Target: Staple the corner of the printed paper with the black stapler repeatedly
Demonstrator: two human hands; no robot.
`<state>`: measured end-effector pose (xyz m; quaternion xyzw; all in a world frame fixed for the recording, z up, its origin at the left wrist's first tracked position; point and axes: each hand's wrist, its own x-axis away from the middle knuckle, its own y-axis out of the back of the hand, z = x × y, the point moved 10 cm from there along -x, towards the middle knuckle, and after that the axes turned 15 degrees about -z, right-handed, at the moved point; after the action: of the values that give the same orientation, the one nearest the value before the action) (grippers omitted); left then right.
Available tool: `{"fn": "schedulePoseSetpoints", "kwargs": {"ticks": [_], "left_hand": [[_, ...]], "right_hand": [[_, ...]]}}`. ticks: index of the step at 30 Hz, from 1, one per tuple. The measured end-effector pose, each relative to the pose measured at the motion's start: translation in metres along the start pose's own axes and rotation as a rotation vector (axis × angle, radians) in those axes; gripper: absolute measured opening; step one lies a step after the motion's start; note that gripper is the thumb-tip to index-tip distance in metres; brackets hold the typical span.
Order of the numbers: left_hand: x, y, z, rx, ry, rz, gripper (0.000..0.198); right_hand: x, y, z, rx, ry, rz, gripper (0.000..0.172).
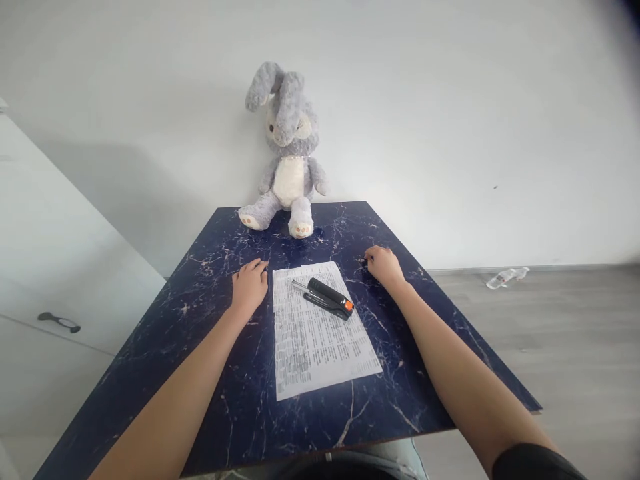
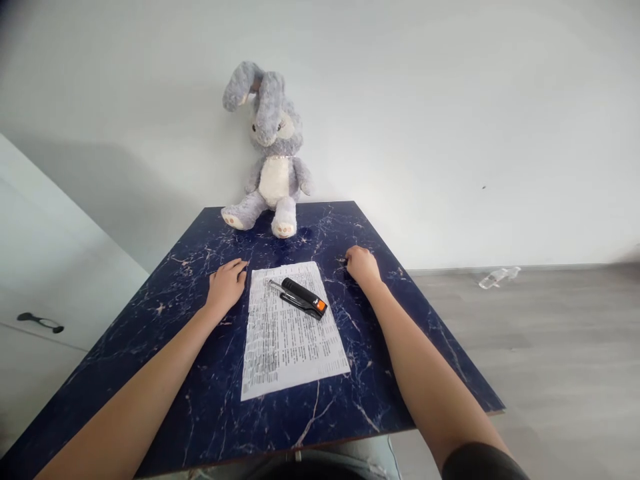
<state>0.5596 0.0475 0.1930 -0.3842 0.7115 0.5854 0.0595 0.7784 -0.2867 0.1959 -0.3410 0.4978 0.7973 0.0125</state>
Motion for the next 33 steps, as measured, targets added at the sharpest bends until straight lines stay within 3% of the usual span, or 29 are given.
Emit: {"fn": "schedulePoseSetpoints", "kwargs": {"ticks": [3, 6, 9, 12, 15, 17, 21, 25, 29, 33], "left_hand": [[0.002, 0.005, -0.007, 0.001, -0.038, -0.013, 0.030], [0.002, 0.009, -0.009, -0.024, -0.066, -0.019, 0.030], [0.002, 0.008, -0.008, -0.045, -0.070, -0.016, 0.031], [0.002, 0.007, -0.007, -0.034, -0.066, -0.011, 0.030], [0.002, 0.007, -0.007, -0.022, -0.074, -0.019, 0.027], [0.001, 0.009, -0.008, 0.007, -0.080, -0.042, 0.025], [0.002, 0.014, -0.027, 0.300, -0.109, -0.058, 0.019], [0.015, 0.019, -0.067, 0.599, -0.235, 0.019, 0.020], [0.032, 0.020, -0.096, 0.586, -0.435, 0.076, 0.018], [0.036, 0.017, -0.100, 0.523, -0.512, 0.074, 0.017]], "right_hand": [[0.001, -0.003, 0.008, -0.029, 0.046, 0.008, 0.037], [0.000, 0.012, 0.023, -0.103, 0.096, -0.088, 0.044], [0.007, 0.037, 0.055, -0.303, 0.143, -0.172, 0.032], [0.027, 0.044, 0.106, -0.547, 0.201, -0.001, 0.021], [0.058, 0.043, 0.159, -0.633, 0.290, 0.227, 0.030], [0.074, 0.040, 0.180, -0.605, 0.344, 0.313, 0.032], [0.083, 0.031, 0.185, -0.549, 0.356, 0.357, 0.014], [0.080, 0.030, 0.181, -0.569, 0.389, 0.367, 0.016], [0.080, 0.032, 0.181, -0.587, 0.405, 0.359, 0.017], [0.081, 0.032, 0.182, -0.580, 0.404, 0.365, 0.016]]}}
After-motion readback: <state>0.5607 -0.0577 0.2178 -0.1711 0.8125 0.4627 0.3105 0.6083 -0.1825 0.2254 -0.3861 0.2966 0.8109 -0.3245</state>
